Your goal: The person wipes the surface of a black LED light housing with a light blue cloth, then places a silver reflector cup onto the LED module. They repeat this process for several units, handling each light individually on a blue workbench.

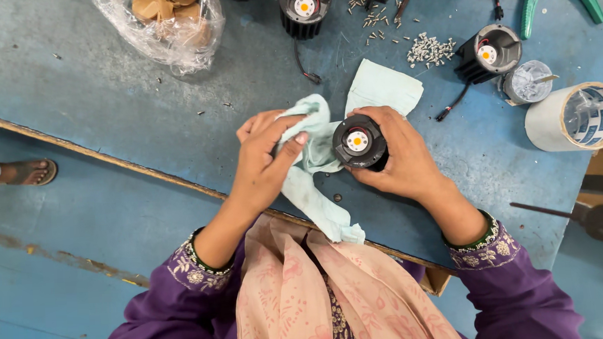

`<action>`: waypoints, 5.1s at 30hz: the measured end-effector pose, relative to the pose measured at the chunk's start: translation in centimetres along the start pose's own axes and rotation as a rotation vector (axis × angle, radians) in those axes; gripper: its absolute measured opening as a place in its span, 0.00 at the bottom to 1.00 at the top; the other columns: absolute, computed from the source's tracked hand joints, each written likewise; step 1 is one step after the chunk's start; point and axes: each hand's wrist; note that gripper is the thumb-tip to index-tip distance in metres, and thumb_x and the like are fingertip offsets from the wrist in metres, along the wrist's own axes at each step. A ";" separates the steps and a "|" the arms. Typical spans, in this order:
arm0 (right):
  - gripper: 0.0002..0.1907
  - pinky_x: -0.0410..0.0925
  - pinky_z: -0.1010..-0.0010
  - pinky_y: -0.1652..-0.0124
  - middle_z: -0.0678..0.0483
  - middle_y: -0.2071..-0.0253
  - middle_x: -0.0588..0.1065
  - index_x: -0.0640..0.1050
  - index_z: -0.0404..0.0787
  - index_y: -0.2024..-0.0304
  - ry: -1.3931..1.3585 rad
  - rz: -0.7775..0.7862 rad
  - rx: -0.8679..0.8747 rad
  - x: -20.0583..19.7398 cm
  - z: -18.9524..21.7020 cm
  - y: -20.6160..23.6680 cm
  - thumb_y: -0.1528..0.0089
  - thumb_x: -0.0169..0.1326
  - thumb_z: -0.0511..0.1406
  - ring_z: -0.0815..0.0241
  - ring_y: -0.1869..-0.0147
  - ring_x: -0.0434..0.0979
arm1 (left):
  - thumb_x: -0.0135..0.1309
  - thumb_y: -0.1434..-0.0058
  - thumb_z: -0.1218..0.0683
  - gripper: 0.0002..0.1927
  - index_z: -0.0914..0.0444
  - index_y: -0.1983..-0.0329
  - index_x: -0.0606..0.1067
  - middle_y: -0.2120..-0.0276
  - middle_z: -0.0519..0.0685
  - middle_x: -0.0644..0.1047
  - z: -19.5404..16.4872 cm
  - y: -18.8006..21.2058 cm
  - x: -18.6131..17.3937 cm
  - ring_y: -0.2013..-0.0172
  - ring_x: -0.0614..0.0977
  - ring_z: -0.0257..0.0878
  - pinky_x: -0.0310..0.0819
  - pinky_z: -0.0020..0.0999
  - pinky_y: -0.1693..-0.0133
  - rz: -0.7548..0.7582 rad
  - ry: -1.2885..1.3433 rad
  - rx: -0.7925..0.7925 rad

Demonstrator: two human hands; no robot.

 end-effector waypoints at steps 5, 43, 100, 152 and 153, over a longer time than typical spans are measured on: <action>0.41 0.68 0.58 0.42 0.45 0.44 0.73 0.68 0.38 0.39 -0.004 0.007 0.017 -0.1 0.0 -0.2 0.54 0.69 0.35 0.42 0.39 0.74 | 0.54 0.38 0.59 0.19 0.54 0.43 0.78 0.49 0.38 0.82 -0.9 0.1 2.3 0.40 0.77 0.34 0.44 0.46 0.31 0.027 -0.210 0.338; 0.36 0.68 0.60 0.42 0.48 0.44 0.74 0.71 0.39 0.41 -0.016 0.003 -0.037 -0.2 -0.3 -0.3 0.50 0.70 0.36 0.45 0.39 0.76 | 0.50 0.30 0.65 0.14 0.65 0.43 0.67 0.50 0.47 0.75 3.3 3.4 -0.8 0.50 0.76 0.30 0.70 0.26 0.46 -0.247 0.741 -0.245; 0.06 0.70 0.68 0.44 0.51 0.52 0.80 0.82 0.39 0.56 -0.169 -0.386 0.159 -2.9 -1.3 6.8 0.37 0.60 0.30 0.58 0.45 0.80 | 0.57 0.34 0.56 0.08 0.59 0.53 0.81 0.61 0.47 0.81 -3.4 -2.1 0.0 0.58 0.82 0.43 0.73 0.36 0.55 0.295 0.053 0.346; 0.09 0.74 0.73 0.60 0.53 0.64 0.81 0.82 0.34 0.58 -0.341 -0.035 0.345 -3.7 -6.8 3.5 0.42 0.63 0.30 0.64 0.61 0.82 | 0.53 0.39 0.56 0.11 0.59 0.56 0.82 0.58 0.54 0.82 -3.7 -43.0 23.6 0.52 0.82 0.50 0.76 0.44 0.50 -0.140 -0.692 0.597; 0.09 0.74 0.74 0.60 0.53 0.65 0.80 0.81 0.34 0.59 -0.332 -0.036 0.338 -3.7 -6.8 3.5 0.42 0.64 0.30 0.64 0.61 0.82 | 0.55 0.42 0.55 0.11 0.58 0.57 0.82 0.57 0.52 0.82 -3.8 -42.9 23.7 0.50 0.80 0.49 0.76 0.45 0.51 -0.016 -0.760 0.523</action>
Point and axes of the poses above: each hand's wrist, its own y-axis away from the middle knuckle, its own x-axis out of the palm, z = x × y
